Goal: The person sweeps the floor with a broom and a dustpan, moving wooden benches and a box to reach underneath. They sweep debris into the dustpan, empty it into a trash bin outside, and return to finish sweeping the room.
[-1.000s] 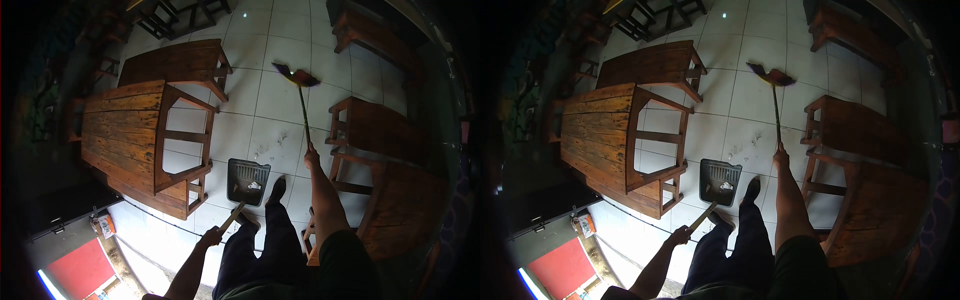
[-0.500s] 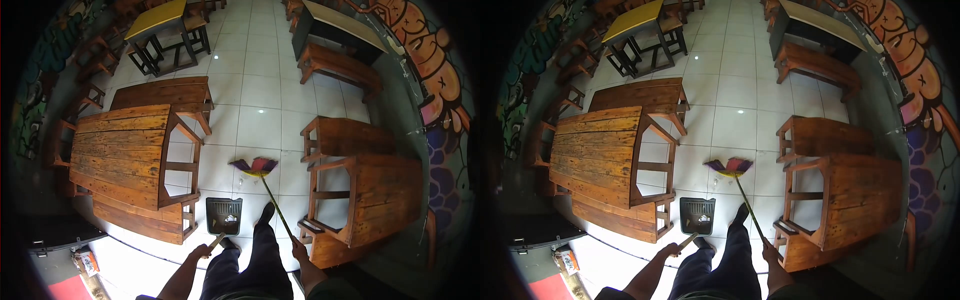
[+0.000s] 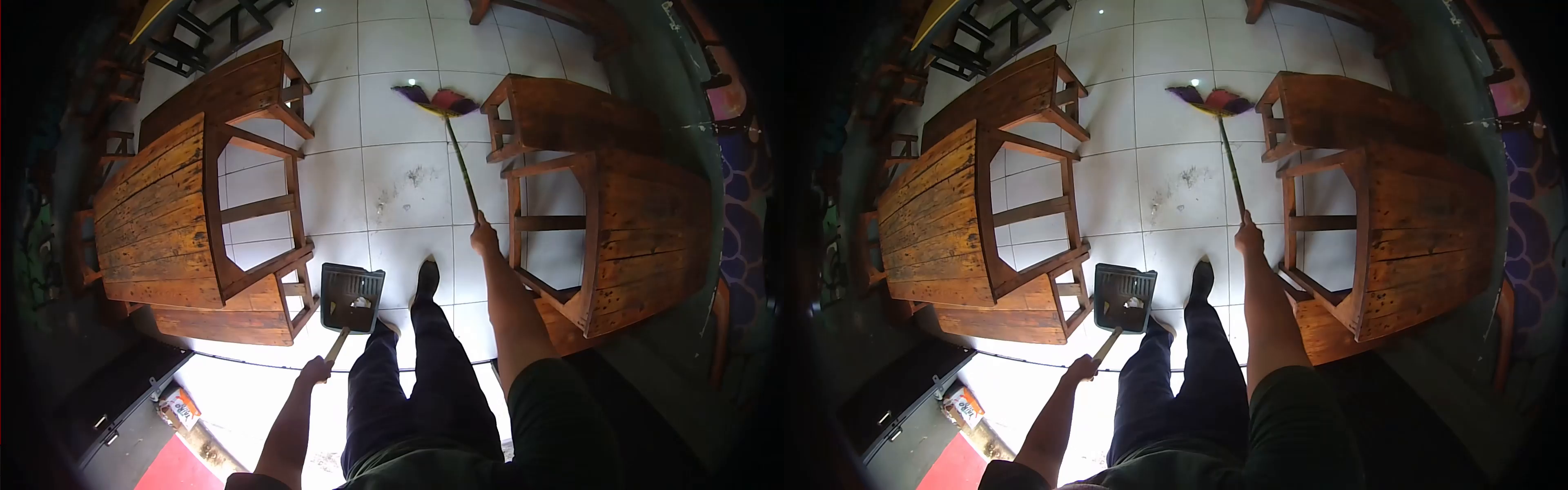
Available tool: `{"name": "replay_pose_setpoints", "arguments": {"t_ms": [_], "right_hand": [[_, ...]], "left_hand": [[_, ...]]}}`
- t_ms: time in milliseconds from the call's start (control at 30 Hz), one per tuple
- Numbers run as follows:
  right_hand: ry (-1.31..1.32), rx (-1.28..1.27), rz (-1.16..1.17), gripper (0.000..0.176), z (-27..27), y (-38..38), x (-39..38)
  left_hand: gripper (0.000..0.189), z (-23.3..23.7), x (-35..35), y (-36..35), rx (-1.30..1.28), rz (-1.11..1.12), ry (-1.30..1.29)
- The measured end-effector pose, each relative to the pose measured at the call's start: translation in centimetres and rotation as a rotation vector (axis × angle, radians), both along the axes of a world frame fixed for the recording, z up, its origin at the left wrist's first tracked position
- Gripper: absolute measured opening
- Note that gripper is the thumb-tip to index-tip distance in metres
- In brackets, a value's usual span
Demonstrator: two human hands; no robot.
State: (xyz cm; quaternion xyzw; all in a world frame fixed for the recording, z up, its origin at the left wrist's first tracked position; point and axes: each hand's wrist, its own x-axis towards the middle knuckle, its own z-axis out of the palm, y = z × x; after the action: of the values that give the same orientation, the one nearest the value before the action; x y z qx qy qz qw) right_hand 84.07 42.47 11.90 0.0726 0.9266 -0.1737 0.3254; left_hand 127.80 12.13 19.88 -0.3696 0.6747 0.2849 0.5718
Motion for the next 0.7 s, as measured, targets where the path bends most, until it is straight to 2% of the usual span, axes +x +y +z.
{"name": "replay_pose_setpoints", "arguments": {"t_ms": [33,100,133,167,200,233,267,300,333,367,400,433,467,500,533,567,600,633,667,700], "right_hand": [[-0.025,0.011,0.007,0.041,0.8,0.8,-0.3],[-0.131,0.022,0.011,0.042,1.6,4.0,2.2],[-0.098,0.069,0.139,0.043,-0.6,7.8,5.7],[-0.126,0.021,0.132,0.045,-0.3,11.3,9.7],[-0.121,0.047,0.188,0.046,1.0,14.4,14.0],[-0.44,0.09,0.026,0.046,7.0,14.6,15.4],[-0.248,-0.006,0.112,0.046,4.8,18.9,20.4],[0.172,-0.212,0.22,0.046,5.2,21.2,23.4],[0.301,-0.213,0.258,0.045,5.6,22.6,24.9],[-0.386,0.155,0.057,0.044,13.6,18.7,21.1],[-0.167,0.048,0.066,0.042,13.1,20.2,22.6],[-0.271,0.159,0.04,0.042,14.7,19.1,21.4],[-0.058,0.05,0.106,0.042,12.3,20.7,22.1],[0.045,-0.014,0.14,0.042,11.9,20.3,21.6],[0.147,-0.073,0.18,0.042,11.4,20.0,21.0],[0.078,-0.076,0.15,0.042,10.5,19.7,19.9],[0.006,-0.074,0.117,0.041,10.8,18.5,18.1],[-0.009,0.001,0.178,0.04,9.2,17.8,16.8],[0.075,-0.081,0.165,0.039,8.1,16.5,15.4],[0.114,-0.037,0.204,0.038,6.3,15.2,14.0]], "left_hand": [[0.044,1.4,-1.0,0.3,-0.009,-0.006,-0.008],[0.044,3.0,-3.2,1.1,0.001,0.127,-0.02],[0.044,2.4,-3.0,1.2,0.014,0.148,-0.027],[0.044,2.6,-3.7,1.4,0.021,0.137,-0.019],[0.042,2.9,-4.3,1.8,0.025,0.159,-0.004],[0.041,3.0,-4.9,2.0,0.026,0.185,0.013],[0.04,1.7,-4.6,2.1,0.072,0.245,-0.001],[0.04,1.4,-4.7,2.8,0.074,0.261,0.009],[0.039,1.1,-5.1,3.4,0.069,0.257,0.03],[0.038,0.9,-5.2,4.1,0.061,0.259,0.045],[0.038,1.4,-5.2,5.0,0.05,0.292,0.042],[0.036,2.2,-6.2,5.6,0.06,0.335,0.06],[0.034,2.5,-7.2,6.1,0.071,0.374,0.082],[0.034,2.5,-7.5,6.5,0.058,0.394,0.08],[0.033,2.4,-7.7,7.0,0.075,0.537,0.105],[0.033,2.2,-7.7,7.4,0.096,0.677,0.128],[0.031,1.6,-7.2,7.7,0.112,0.694,0.162],[0.032,1.5,-7.4,8.0,0.09,0.668,0.156],[0.034,-0.2,-5.2,7.8,0.154,0.387,0.304],[0.034,-0.9,-4.4,7.7,0.18,0.249,0.377]]}}
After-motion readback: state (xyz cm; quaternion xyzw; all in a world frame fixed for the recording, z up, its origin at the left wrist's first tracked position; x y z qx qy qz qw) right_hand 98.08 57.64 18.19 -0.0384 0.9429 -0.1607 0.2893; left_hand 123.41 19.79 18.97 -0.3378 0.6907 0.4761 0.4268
